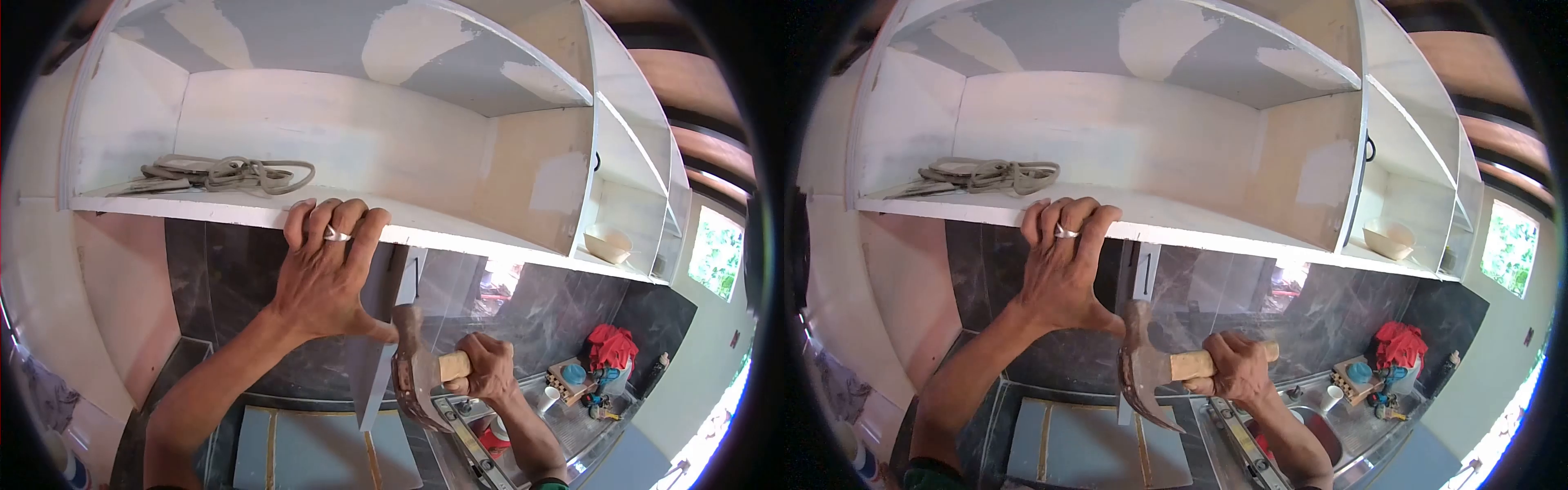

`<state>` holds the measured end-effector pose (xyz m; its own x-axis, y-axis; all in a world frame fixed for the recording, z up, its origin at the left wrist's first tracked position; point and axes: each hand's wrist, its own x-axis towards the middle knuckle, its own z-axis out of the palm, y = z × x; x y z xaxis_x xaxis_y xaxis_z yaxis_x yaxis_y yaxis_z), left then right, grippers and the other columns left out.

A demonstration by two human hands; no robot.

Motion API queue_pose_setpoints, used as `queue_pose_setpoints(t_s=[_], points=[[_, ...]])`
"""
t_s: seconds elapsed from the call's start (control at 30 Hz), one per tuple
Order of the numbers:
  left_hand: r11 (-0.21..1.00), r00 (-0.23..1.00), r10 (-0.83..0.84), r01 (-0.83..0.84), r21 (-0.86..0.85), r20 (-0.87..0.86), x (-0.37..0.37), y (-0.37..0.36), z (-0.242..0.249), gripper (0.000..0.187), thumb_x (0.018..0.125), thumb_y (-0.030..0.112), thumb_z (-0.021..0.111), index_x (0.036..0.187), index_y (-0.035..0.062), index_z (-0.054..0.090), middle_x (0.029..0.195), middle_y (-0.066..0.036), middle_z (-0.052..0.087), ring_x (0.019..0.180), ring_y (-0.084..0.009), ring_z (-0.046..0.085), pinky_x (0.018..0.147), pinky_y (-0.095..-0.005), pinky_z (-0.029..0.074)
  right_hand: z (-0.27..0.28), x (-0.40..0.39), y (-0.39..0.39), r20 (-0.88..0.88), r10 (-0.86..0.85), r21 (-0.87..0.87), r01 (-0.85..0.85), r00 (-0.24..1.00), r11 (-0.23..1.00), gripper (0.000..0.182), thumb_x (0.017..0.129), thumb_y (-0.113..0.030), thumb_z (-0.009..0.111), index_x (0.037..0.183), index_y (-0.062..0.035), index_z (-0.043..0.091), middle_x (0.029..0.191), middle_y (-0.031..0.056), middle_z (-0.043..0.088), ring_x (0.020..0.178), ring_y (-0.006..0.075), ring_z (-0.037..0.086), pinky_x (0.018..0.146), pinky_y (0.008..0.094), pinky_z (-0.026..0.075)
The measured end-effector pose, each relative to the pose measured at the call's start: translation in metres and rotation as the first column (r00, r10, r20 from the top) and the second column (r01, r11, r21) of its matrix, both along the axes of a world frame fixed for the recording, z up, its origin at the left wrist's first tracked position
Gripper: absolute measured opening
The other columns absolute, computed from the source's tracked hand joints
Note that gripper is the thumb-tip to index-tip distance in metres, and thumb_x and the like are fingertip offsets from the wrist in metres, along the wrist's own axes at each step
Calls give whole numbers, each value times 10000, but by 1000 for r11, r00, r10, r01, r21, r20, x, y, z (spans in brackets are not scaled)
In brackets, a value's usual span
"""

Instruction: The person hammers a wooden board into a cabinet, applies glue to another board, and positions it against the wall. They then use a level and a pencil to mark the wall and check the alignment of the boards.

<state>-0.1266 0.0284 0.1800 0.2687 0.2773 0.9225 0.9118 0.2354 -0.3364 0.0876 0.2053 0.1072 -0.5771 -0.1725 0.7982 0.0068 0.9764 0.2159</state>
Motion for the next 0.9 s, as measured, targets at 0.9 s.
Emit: queue_pose_setpoints(t_s=[0.9], points=[[1000,1000,5,-4,31,-6,0,2,-2,1236,429,974,496,1235,39,437,1118,-116,407,1122,-287,342,1014,-491,169,-12,5,16,7,185,193,-182,983,964,341,619,-356,625,720,-41,540,659,84,550,547,252,568,475,363,448]])
